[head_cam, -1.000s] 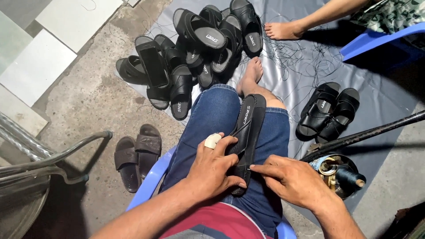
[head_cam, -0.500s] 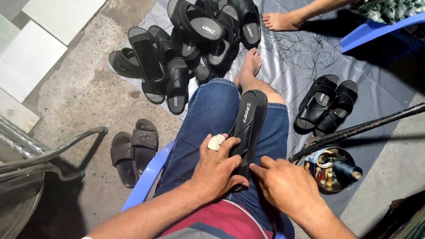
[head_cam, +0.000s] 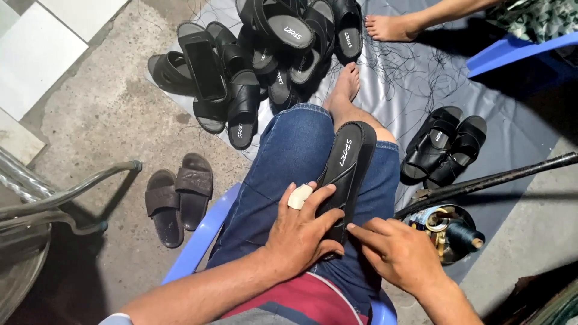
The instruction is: A person is hand-stitching a black sandal using a needle and thread in a shoe repair setting.
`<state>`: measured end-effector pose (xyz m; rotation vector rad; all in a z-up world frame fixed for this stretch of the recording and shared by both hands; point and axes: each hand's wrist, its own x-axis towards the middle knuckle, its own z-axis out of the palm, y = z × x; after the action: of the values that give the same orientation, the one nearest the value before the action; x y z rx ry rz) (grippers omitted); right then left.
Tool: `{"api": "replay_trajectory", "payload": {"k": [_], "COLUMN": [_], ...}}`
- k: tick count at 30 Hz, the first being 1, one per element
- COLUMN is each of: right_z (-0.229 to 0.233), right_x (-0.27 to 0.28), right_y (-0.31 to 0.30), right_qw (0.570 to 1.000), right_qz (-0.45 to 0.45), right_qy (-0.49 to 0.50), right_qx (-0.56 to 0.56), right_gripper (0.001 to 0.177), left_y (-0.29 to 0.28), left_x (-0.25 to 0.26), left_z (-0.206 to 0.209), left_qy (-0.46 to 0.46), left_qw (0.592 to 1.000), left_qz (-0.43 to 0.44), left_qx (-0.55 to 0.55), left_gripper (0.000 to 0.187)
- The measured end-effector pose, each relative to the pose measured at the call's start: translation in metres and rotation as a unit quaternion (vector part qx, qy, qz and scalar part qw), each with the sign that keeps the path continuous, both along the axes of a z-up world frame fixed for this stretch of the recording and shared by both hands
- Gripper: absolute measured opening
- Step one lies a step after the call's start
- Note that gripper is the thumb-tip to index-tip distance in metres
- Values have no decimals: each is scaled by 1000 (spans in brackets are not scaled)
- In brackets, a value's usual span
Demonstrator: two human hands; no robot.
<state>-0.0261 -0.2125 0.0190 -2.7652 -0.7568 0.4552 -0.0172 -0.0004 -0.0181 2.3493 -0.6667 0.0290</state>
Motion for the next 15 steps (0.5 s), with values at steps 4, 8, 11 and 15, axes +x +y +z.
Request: {"api": "replay_trajectory", "payload": {"k": [4,8,11,15], "right_z": [-3,-3,-2,-5], "right_x": [5,8,10,7], "right_y": [-3,-3,-4,-3], "right_qw": [999,996,994,992], "right_qz": [23,44,50,64], "right_qy": [-33,-49,-53,-82], "right_qx": [37,66,81,74], "right_gripper": [33,29,28,26], "left_y": [0,-1,-2,-3], "left_x": [0,0,0,-1], "left_z": [0,0,-1,-1], "left_qy": [29,24,22,22], "left_qw": [1000,1000,1000,1000], "left_qz": [-4,-5,-5,-5], "left_qx": [-7,-10,-10,-6], "left_gripper": [57,57,57,56]}}
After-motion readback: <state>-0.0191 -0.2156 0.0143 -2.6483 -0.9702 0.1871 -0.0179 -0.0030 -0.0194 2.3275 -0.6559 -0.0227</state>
